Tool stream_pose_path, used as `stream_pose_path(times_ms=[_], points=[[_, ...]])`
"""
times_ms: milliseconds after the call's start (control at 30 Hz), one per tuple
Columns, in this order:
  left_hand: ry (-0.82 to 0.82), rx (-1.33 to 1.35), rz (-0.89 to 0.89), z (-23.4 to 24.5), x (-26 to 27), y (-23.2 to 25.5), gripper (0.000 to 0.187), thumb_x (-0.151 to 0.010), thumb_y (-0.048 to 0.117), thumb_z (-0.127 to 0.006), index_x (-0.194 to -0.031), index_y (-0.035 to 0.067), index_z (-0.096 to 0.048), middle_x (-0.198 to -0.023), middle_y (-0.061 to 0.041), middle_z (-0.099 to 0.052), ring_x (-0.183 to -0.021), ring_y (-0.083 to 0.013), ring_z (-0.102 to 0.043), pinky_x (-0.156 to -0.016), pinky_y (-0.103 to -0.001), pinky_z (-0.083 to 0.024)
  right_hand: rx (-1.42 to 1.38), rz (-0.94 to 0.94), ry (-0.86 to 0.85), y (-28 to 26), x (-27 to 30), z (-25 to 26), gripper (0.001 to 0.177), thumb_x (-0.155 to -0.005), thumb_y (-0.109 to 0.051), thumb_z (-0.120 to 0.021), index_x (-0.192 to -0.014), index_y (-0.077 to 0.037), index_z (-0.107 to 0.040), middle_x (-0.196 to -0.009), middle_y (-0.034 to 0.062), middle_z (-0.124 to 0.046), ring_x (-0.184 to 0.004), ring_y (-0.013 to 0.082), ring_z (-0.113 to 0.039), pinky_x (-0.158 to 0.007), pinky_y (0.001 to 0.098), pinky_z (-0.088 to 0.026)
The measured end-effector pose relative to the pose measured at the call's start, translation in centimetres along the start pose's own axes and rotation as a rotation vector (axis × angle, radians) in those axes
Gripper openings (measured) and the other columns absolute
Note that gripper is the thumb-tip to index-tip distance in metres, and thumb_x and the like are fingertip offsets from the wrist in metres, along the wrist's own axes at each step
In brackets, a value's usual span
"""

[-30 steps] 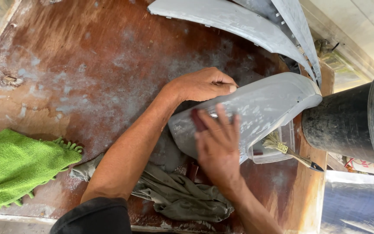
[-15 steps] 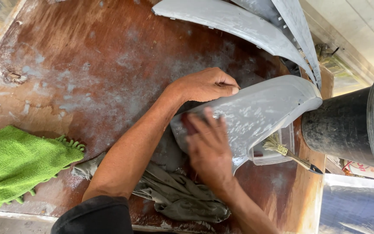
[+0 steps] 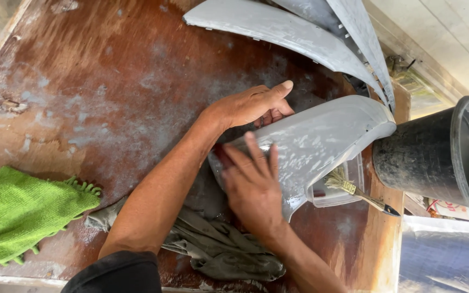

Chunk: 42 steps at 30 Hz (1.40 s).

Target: The person sands a gray plastic car part with a sanding block, holding the part steady with one hand while sanding with the other. The person repeatedly dips the sanding block into a bucket of water and continues sanding the surface of the part.

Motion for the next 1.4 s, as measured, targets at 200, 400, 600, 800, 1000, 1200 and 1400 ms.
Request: stream_pose_path(times_ms=[200,400,600,800,1000,1200,1400], points=[[-0.018,-0.035,-0.014,0.2,0.3,-0.2,0.090,-0.091,0.076,-0.021,-0.111,0.010,-0.079,-0.081,-0.007,-0.074,-0.069,-0.0168,-0.070,-0.064,-0.031,-0.059,0.171,-0.201,0.176,9.1,-0.5,4.7,0.019,-0.106,-0.017,-0.061,-0.111,-0.009,-0.078,-0.141,0.0030,-0.067,-0.148,0.0318,-0.045,-0.126,0.0456,-0.013],[-0.022,-0.018,0.028,0.2,-0.2,-0.6,0.091,-0.092,0.076,-0.019,-0.109,0.011,-0.080,-0.080,-0.007,-0.072,-0.069,-0.0159,-0.067,-0.063,-0.029,-0.057,0.023,-0.019,0.075,2.4,-0.4,1.9,0.014,-0.097,-0.012,-0.063,-0.087,-0.011,-0.072,-0.139,0.0021,-0.067,-0.145,0.0354,-0.045,-0.125,0.0531,-0.008],[-0.018,0.053,0.061,0.3,-0.6,-1.0,0.099,-0.091,0.077,-0.013,-0.132,0.005,-0.067,-0.085,-0.010,-0.069,-0.073,-0.0181,-0.066,-0.062,-0.027,-0.054,0.082,-0.040,0.046,5.5,-0.8,2.9,0.012,-0.098,-0.016,-0.065,-0.092,-0.013,-0.075,-0.141,-0.0004,-0.066,-0.147,0.0334,-0.043,-0.126,0.0522,-0.004],[-0.017,0.084,0.034,0.2,-0.1,-0.7,0.097,-0.090,0.079,-0.012,-0.145,0.011,-0.055,-0.082,-0.012,-0.071,-0.072,-0.0206,-0.069,-0.062,-0.027,-0.054,0.197,-0.179,0.148,8.3,-1.6,4.1,0.016,-0.101,-0.017,-0.061,-0.092,-0.013,-0.073,-0.137,0.0016,-0.068,-0.147,0.0357,-0.044,-0.126,0.0538,-0.010],[-0.035,0.148,0.034,-0.4,1.2,1.8,0.105,-0.083,0.074,-0.015,-0.150,-0.001,-0.046,-0.081,-0.015,-0.067,-0.069,-0.0189,-0.055,-0.064,-0.033,-0.040,-0.035,0.028,-0.040,-0.4,-1.4,2.9,0.016,-0.086,-0.009,-0.072,-0.102,-0.006,-0.074,-0.130,0.0050,-0.066,-0.144,0.0296,-0.043,-0.122,0.0652,-0.015],[-0.042,0.088,0.010,0.4,-0.5,-1.3,0.097,-0.091,0.081,-0.010,-0.146,0.013,-0.054,-0.085,-0.012,-0.072,-0.070,-0.0184,-0.067,-0.060,-0.026,-0.052,0.186,-0.160,0.202,10.9,-1.3,4.5,0.023,-0.103,-0.024,-0.060,-0.086,-0.012,-0.070,-0.136,0.0018,-0.070,-0.145,0.0345,-0.047,-0.126,0.0520,-0.010],[-0.061,0.091,0.022,0.6,-1.1,-2.0,0.097,-0.092,0.080,-0.010,-0.145,0.013,-0.055,-0.086,-0.012,-0.071,-0.072,-0.0188,-0.066,-0.062,-0.027,-0.052,0.170,-0.170,0.244,10.4,-1.3,4.6,0.013,-0.098,-0.018,-0.063,-0.089,-0.014,-0.071,-0.136,0.0014,-0.068,-0.141,0.0352,-0.051,-0.124,0.0546,-0.014]])
Point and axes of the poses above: each hand's wrist, its own x-axis away from the middle knuckle, its own z-axis out of the back of the hand, y = z × x, the point moved 3 cm from there along -x, towards the middle knuckle
